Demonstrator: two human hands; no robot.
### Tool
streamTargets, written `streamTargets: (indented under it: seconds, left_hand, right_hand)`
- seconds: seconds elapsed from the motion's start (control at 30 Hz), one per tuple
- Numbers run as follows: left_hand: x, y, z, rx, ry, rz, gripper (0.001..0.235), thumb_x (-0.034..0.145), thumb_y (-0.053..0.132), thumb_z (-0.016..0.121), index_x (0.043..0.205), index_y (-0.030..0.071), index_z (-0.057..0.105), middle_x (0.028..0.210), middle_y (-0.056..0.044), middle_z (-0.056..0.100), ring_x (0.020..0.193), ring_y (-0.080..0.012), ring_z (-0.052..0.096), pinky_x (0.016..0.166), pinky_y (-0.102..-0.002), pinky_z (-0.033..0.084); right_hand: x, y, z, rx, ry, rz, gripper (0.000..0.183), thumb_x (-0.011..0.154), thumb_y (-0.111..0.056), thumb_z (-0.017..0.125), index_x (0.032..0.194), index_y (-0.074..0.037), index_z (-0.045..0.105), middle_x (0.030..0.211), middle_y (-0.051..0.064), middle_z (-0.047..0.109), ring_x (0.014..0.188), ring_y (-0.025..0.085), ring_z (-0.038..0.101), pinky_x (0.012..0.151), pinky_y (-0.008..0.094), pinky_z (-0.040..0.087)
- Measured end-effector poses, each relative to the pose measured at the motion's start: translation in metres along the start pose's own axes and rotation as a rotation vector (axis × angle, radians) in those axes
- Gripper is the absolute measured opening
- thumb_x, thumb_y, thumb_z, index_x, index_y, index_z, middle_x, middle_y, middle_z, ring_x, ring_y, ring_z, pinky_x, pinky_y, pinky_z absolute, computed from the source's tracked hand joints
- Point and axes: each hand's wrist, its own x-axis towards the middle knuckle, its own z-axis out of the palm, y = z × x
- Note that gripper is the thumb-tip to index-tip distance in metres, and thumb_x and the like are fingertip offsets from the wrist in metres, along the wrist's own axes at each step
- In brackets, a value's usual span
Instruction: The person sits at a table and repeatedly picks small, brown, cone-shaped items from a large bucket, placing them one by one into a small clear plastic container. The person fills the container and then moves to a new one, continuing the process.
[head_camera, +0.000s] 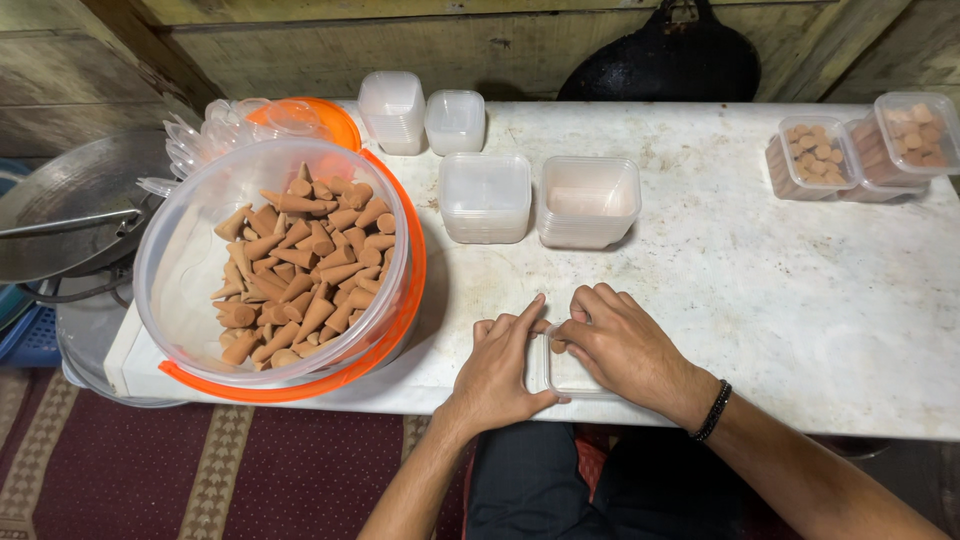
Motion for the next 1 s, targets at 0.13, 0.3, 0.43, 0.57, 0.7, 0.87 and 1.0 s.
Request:
streamTargets:
  seconds: [0.13, 0.3, 0.43, 0.57, 0.7, 0.87, 1.0]
  left_hand:
    - [-0.0005, 0.0023, -0.0013, -0.005, 0.011, 0.003, 0.108, 0.069, 0.025, 0.085, 0.153, -0.007, 0.026, 0.123, -0.019, 0.067, 0.113, -0.0276, 0.055, 0.106, -0.043, 0.024]
    - [-0.0002, 0.0013, -0.0004, -0.006, 0.03, 0.013, 0.108, 0.069, 0.026, 0.086, 0.153, -0.006, 0.027, 0.122, -0.018, 0.068, 0.112, -0.0272, 0.055, 0.106, -0.043, 0.025]
    - [-0.0005, 0.0009, -0.0002, -0.004, 0.034, 0.017, 0.108, 0.068, 0.026, 0.087, 0.153, -0.006, 0.028, 0.122, -0.018, 0.068, 0.112, -0.0275, 0.055, 0.106, -0.043, 0.026]
    - [0.0001, 0.0014, -0.0017, -0.007, 0.012, 0.011, 0.11, 0.067, 0.027, 0.087, 0.153, -0.007, 0.026, 0.125, -0.019, 0.066, 0.113, -0.0278, 0.054, 0.107, -0.044, 0.025]
    - [-0.0003, 0.001, -0.0016, -0.014, 0.007, 0.011, 0.111, 0.068, 0.029, 0.087, 0.153, -0.007, 0.026, 0.127, -0.019, 0.065, 0.114, -0.0278, 0.054, 0.107, -0.045, 0.024]
    - [-0.0012, 0.0008, -0.0005, -0.004, 0.014, 0.019, 0.112, 0.067, 0.03, 0.088, 0.153, -0.006, 0.026, 0.128, -0.019, 0.065, 0.115, -0.0281, 0.054, 0.107, -0.045, 0.024]
    - [-0.0027, -0.0025, 0.0014, -0.007, 0.022, 0.038, 0.112, 0.067, 0.03, 0.088, 0.153, -0.006, 0.026, 0.128, -0.02, 0.063, 0.116, -0.0293, 0.053, 0.107, -0.045, 0.024]
  right_hand:
    - [0.0009, 0.0047, 0.0056, -0.015, 0.01, -0.028, 0.01, 0.093, -0.015, 0.061, 0.097, -0.011, 0.07, 0.09, 0.0, 0.038, 0.091, 0.02, 0.048, 0.08, 0.035, 0.043]
    - [0.0014, 0.0059, 0.0066, -0.017, 0.024, -0.039, 0.009, 0.095, -0.015, 0.06, 0.095, -0.012, 0.068, 0.089, -0.001, 0.037, 0.09, 0.019, 0.047, 0.079, 0.035, 0.043]
    - [0.0005, 0.0058, 0.0065, -0.029, 0.028, -0.05, 0.008, 0.094, -0.016, 0.06, 0.095, -0.012, 0.068, 0.089, -0.001, 0.037, 0.09, 0.019, 0.047, 0.079, 0.035, 0.044]
    - [-0.0003, 0.0043, 0.0032, -0.027, 0.031, -0.041, 0.009, 0.094, -0.016, 0.06, 0.095, -0.011, 0.068, 0.089, -0.001, 0.037, 0.09, 0.019, 0.048, 0.08, 0.035, 0.044]
    - [-0.0026, 0.0026, 0.0022, -0.024, 0.037, -0.034, 0.01, 0.094, -0.015, 0.06, 0.096, -0.011, 0.069, 0.088, -0.001, 0.037, 0.089, 0.019, 0.048, 0.08, 0.035, 0.044]
    - [-0.0034, 0.0021, 0.0024, -0.029, 0.045, -0.032, 0.01, 0.094, -0.015, 0.061, 0.095, -0.011, 0.069, 0.087, -0.001, 0.038, 0.089, 0.018, 0.048, 0.08, 0.035, 0.044]
    - [-0.0058, 0.0012, 0.0006, -0.027, 0.072, -0.035, 0.009, 0.092, -0.015, 0.062, 0.095, -0.011, 0.07, 0.087, -0.001, 0.038, 0.088, 0.019, 0.048, 0.08, 0.035, 0.045]
